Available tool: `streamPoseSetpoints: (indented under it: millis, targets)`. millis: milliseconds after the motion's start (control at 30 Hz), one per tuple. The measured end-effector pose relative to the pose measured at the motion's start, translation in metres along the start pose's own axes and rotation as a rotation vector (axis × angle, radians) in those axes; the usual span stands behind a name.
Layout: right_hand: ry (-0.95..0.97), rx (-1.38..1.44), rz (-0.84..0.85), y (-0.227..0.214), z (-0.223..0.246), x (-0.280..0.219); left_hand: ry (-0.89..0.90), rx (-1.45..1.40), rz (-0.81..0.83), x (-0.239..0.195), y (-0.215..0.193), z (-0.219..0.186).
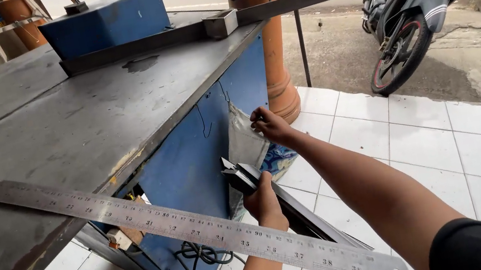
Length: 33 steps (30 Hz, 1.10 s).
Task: Measuring and marking frame strips with a ruler and pen on a miter cutting station.
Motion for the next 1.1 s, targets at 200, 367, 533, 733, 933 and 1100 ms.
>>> streamPoseSetpoints:
  millis: [200, 367, 533, 733, 933, 1100]
  targets:
    - [0.427, -0.366, 0.275, 0.027, 0.13, -0.071, 0.035, 0.044, -0.014, 0.015, -0.005, 0.0]
    - [0.46, -0.758, 0.447, -0.005, 0.12, -0.065, 0.035, 0.053, -0.02, 0.023, -0.004, 0.017]
    - [-0.166, -1.408, 0.248, 0.008, 0.125, -0.093, -0.016, 0.248, 0.091, -0.064, -0.039, -0.015]
    - [-0.41, -0.471, -0.31, 0.068, 0.19, -0.219, 0.038, -0.103, -0.056, -0.12, -0.12, -0.008]
    - [0.433, 0.17, 0.351, 0.186, 0.271, -0.299, 0.076, -0.328, -0.274, -0.159, -0.23, -0.02]
    - [0.626, 0.679, 0.345, 0.269, 0.294, -0.269, 0.194, -0.214, -0.41, -0.145, -0.295, -0.055]
Point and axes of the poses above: each hand's wrist, its own x-axis towards the middle knuckle, its own y-axis out of the palm, z = x × y, the point moved 1 cm from there along x, towards the middle knuckle, and after that the axes turned 8 degrees about x, right-handed, at the moved point
